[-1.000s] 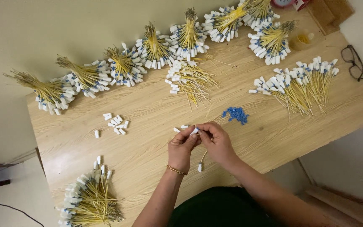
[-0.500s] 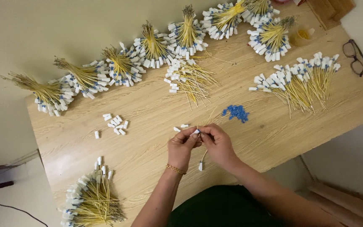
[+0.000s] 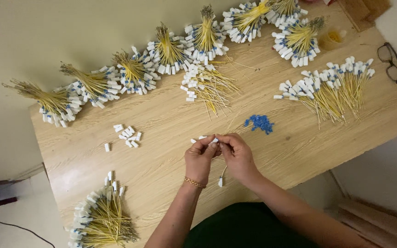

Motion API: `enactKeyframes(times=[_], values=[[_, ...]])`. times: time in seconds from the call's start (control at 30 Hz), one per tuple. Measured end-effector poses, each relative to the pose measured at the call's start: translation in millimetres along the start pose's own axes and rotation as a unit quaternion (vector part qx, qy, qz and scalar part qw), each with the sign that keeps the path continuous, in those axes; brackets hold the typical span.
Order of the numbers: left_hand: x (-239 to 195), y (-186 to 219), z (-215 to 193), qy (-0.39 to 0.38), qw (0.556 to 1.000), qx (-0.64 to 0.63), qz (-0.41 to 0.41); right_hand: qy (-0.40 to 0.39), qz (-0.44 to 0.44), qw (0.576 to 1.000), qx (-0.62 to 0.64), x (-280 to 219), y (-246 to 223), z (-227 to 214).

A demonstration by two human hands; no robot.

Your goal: Assembling small blue components onto thin wires at a workbench

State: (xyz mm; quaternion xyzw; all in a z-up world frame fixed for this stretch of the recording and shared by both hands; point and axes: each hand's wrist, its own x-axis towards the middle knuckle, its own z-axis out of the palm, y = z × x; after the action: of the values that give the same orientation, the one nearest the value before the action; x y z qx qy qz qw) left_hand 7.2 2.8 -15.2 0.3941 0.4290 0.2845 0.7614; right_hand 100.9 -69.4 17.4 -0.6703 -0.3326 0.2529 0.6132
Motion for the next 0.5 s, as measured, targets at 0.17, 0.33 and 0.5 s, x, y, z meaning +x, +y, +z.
enactKeyframes(times=[0.17, 0.33, 0.5], values=[[0.4, -13.9, -2.3, 0.004, 0.999, 0.030, 0.018, 0.006, 0.031, 0.999, 0.022, -8.0, 17.2, 0.7], [5.5, -30.9, -11.0, 0.012, 0.999, 0.042, 0.008, -0.009, 0.065, 0.997, 0.042, -14.6, 12.8, 2.4], [-0.8, -21.3, -9.2, 0.017, 0.997, 0.077, 0.012, -0.027, 0.078, 0.996, 0.024, -20.4, 27.0, 3.5]])
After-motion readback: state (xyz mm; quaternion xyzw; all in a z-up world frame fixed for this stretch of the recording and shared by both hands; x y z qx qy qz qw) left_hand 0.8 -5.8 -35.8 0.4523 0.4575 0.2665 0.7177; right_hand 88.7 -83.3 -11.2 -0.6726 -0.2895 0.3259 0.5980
